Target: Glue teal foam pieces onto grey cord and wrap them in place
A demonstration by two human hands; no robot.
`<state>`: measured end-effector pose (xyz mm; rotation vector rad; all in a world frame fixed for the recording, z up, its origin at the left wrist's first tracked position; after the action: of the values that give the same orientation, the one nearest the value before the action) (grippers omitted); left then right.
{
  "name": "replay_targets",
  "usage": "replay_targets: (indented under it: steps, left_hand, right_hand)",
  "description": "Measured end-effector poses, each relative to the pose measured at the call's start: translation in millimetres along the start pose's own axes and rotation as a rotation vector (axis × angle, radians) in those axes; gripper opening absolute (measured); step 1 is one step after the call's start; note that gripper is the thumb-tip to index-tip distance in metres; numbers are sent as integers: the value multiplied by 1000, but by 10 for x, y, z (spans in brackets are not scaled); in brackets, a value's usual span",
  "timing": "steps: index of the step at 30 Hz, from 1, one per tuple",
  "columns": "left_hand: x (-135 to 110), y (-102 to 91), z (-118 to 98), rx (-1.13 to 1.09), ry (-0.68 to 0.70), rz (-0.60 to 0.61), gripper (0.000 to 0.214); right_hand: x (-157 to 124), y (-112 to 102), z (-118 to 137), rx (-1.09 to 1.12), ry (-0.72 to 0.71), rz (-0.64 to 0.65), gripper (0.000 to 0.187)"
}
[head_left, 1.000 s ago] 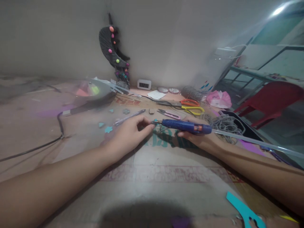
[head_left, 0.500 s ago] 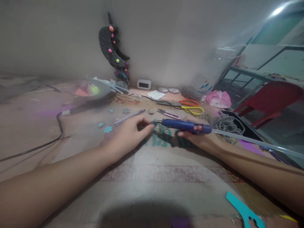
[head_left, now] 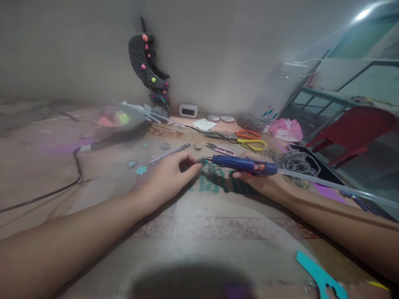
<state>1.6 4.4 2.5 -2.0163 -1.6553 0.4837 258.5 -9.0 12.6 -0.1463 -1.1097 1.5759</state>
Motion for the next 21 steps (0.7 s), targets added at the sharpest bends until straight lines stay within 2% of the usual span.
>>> replay_targets:
  steps: [8,21]
  left_hand:
    - [-1,-4,-17,-29,14,-5,19]
    - [3,-16,-32,-34,5,2,19]
  right_hand:
    - [3,16,16,31,1,-34,42]
    - [23,-9,56,-14,-5,-3,34]
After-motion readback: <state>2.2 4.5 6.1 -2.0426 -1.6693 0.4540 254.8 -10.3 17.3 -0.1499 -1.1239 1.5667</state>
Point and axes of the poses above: each hand's wrist, its own x-axis towards the middle knuckle, its own y-axis out of the palm, z = x × y, the point moved 1 cm from there along x, towards the middle knuckle, and after that the axes turned 12 degrees about -y, right-handed, at the moved point
